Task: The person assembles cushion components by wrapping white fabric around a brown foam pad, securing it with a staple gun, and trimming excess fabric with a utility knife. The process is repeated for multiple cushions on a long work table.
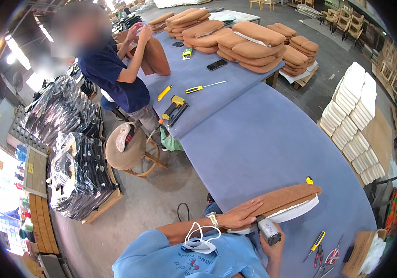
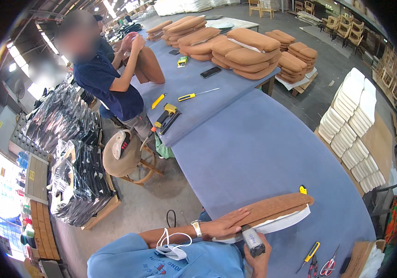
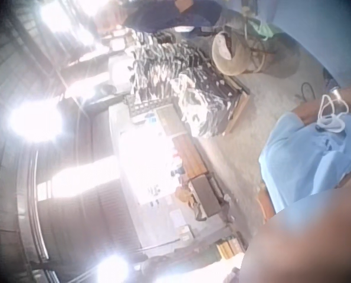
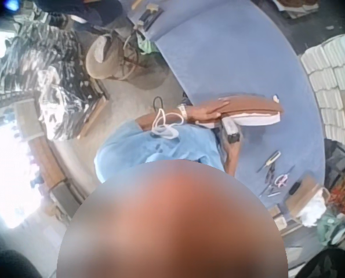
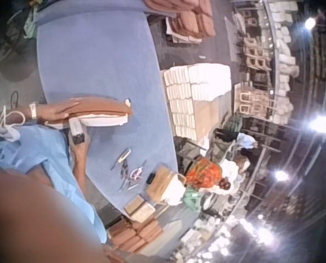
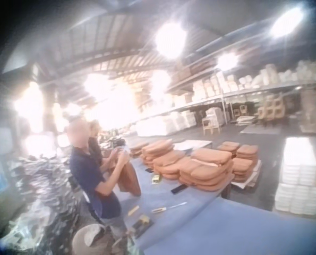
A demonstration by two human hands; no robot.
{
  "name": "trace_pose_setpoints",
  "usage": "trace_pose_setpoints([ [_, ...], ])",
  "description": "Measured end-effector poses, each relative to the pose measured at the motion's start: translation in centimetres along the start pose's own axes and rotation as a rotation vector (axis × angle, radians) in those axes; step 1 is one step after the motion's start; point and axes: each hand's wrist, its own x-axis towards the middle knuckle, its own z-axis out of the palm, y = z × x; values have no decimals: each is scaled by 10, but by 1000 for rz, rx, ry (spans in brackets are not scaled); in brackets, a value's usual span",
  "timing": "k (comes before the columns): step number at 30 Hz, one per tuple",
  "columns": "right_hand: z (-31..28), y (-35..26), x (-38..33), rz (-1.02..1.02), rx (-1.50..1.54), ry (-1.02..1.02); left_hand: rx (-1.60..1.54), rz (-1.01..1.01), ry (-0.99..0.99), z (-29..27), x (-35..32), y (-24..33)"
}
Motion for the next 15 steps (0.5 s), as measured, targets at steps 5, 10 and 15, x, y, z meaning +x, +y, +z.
trace_pose_setpoints([
  [5, 1, 13, 5, -9, 37, -26, 134, 23, 94, 3, -5, 3],
  [10, 4, -5, 0, -70, -35, -46, 234, -182, 153, 7, -14, 22],
  [15, 8, -11, -11, -106, 51, 34, 213, -238, 203, 3, -8, 37],
])
